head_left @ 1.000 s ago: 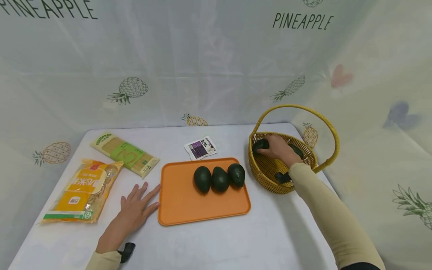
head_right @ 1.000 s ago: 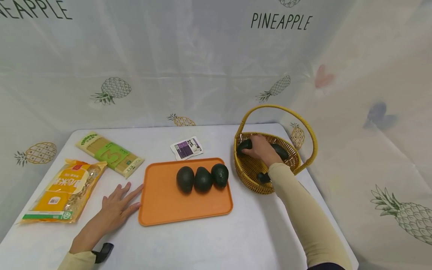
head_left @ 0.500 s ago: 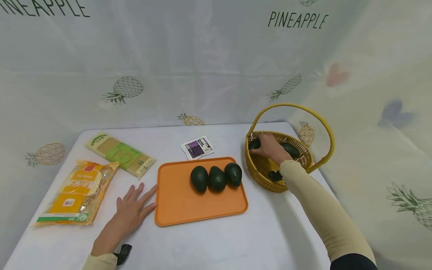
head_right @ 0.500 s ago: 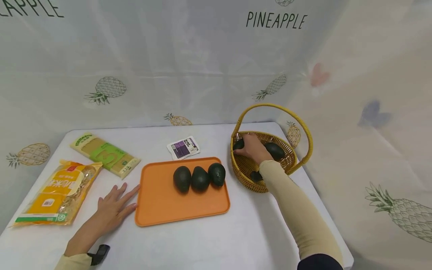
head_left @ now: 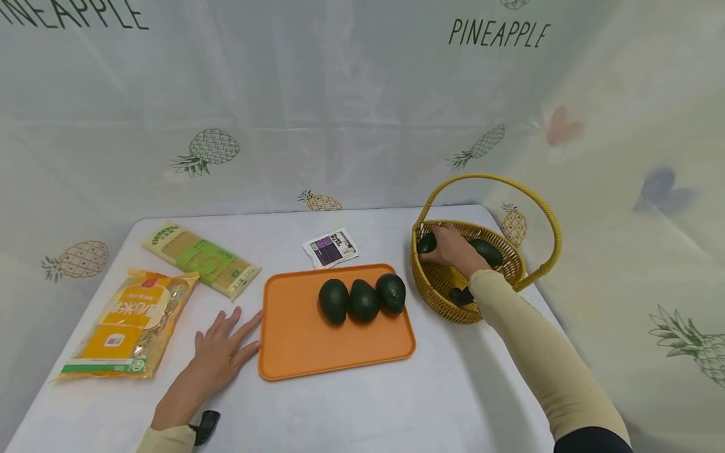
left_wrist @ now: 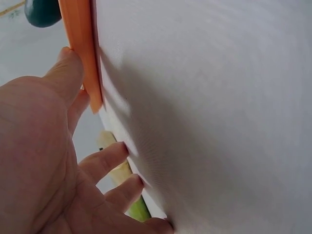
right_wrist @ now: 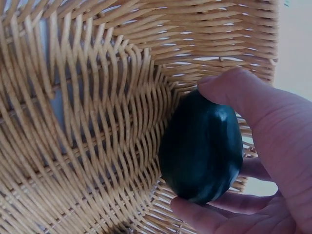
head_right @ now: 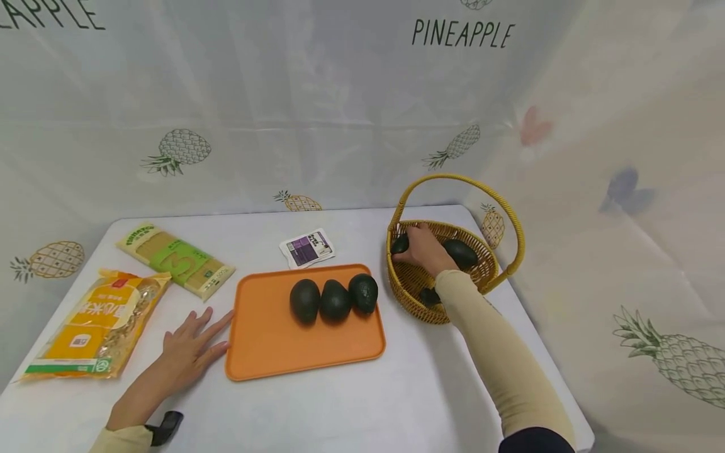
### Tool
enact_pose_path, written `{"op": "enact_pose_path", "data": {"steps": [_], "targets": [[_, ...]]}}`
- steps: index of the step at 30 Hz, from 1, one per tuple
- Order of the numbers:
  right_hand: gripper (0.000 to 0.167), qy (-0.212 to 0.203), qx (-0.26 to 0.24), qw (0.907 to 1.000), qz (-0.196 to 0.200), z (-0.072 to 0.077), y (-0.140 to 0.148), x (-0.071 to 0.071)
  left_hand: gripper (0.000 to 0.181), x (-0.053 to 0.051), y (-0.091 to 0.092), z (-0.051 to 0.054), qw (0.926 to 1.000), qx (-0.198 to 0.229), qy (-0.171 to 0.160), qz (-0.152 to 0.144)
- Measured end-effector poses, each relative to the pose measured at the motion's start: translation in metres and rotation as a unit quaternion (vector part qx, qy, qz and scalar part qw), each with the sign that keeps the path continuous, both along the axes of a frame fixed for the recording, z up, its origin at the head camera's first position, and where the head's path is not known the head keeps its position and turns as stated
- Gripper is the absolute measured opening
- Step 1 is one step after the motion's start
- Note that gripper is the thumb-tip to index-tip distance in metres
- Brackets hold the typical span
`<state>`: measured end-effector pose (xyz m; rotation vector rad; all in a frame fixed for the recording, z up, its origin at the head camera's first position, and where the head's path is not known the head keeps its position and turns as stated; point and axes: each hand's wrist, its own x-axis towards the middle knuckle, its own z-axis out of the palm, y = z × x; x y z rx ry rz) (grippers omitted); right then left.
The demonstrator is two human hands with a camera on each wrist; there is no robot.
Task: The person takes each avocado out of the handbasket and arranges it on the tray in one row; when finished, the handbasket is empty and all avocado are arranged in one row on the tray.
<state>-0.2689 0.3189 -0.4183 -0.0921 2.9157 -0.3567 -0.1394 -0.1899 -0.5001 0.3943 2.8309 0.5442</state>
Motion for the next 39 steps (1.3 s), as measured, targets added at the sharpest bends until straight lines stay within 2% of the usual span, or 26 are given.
{"op": "enact_pose_path", "data": {"steps": [8,18,26,32,39], "targets": [[0.088,-0.03,0.0,0.9995,-0.004,0.006,0.0,0.003,0.068,0.0,0.0,0.001,1.0,0.003,-0.005,-0.001],[0.094,-0.027,-0.013,0.9994,-0.019,0.018,0.002,0.013,0.067,0.001,0.001,0.003,1.0,0.004,-0.008,0.0],[0.093,-0.008,-0.029,0.9991,-0.03,0.028,-0.003,0.021,0.068,0.001,0.001,0.002,0.9999,0.006,-0.012,0.002],[0.093,0.025,-0.035,0.9985,-0.033,0.034,-0.009,0.03,0.068,0.001,0.001,0.001,1.0,0.006,-0.008,-0.001],[0.092,0.045,-0.044,0.9979,-0.015,0.043,-0.021,0.038,0.068,0.0,0.0,0.002,0.9998,0.007,-0.016,-0.001]]}}
